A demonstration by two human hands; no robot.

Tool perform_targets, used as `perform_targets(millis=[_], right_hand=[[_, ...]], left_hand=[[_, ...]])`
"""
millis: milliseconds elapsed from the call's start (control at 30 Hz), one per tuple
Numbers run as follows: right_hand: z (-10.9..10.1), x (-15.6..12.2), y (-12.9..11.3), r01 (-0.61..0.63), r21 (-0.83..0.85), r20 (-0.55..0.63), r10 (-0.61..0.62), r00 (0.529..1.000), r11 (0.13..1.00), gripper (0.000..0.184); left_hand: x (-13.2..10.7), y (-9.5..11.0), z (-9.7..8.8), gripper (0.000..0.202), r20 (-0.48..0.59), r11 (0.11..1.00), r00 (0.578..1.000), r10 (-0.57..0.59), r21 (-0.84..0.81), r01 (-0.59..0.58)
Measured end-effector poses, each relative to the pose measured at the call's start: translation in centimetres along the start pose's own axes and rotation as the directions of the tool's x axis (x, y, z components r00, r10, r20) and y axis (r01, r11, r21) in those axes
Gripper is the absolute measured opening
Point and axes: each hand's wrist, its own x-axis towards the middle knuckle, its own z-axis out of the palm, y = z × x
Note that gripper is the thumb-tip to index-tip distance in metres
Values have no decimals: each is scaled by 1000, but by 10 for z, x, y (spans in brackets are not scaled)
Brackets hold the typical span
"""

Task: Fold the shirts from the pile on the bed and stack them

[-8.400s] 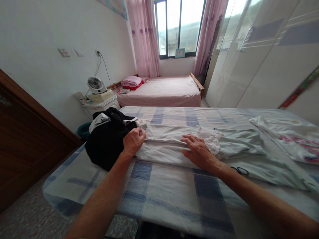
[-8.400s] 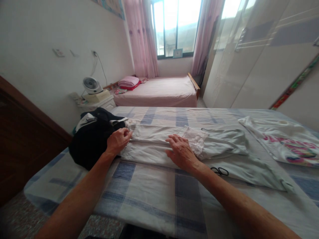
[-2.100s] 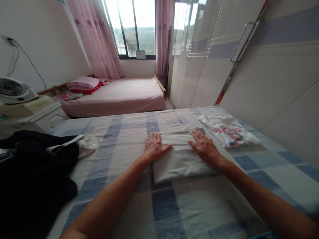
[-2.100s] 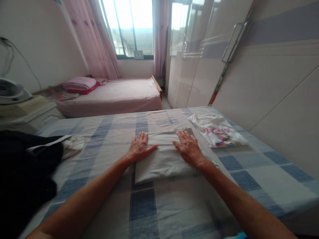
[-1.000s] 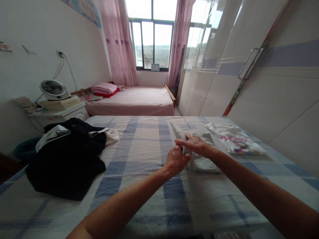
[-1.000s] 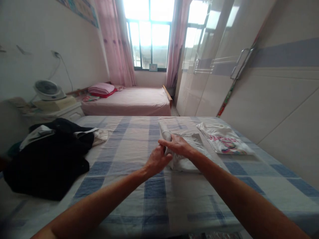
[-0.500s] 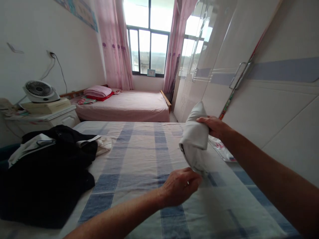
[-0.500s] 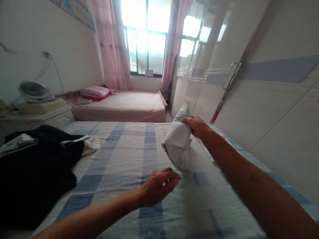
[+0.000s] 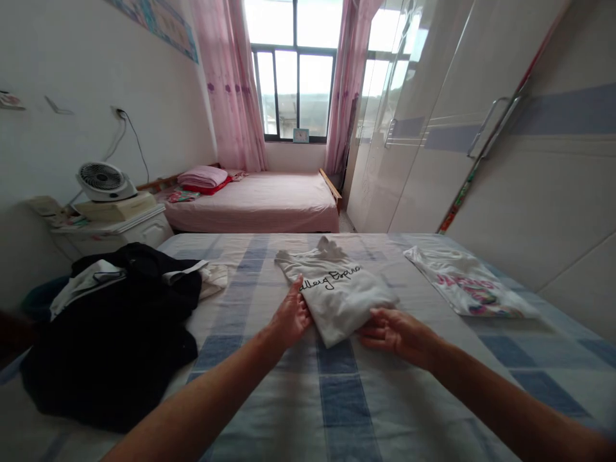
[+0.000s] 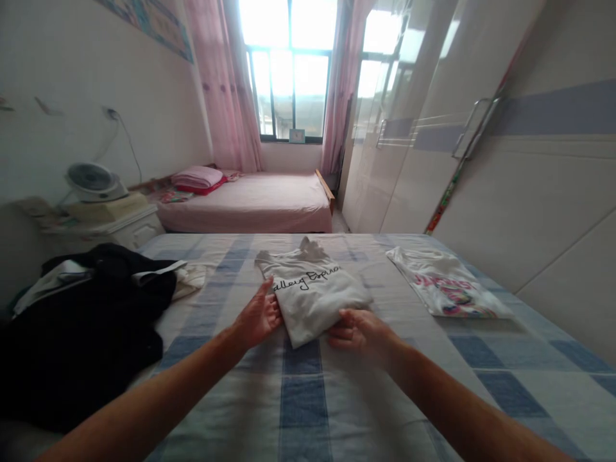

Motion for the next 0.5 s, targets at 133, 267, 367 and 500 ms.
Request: perform_targets(millis=[133, 267, 367, 500], right_hand=[[-33, -15, 4, 9, -362, 27, 1, 1000, 932, 34], [-62, 8, -26, 221, -820, -73, -479, 875, 528, 34], [-76, 36, -37, 103, -963, -73, -606, 792, 251, 31], [-75, 53, -38, 88, -983, -7, -518, 855, 159, 27]], left_hand=[[-3, -7, -4, 19, -108, 993, 993, -39, 106, 51], [-7, -22, 0, 26, 23, 967, 999, -48, 253, 41], [-6, -30, -2, 32, 55, 941, 998, -26, 338, 6], [-7, -30, -10, 39, 117, 919, 993, -17, 393, -30]])
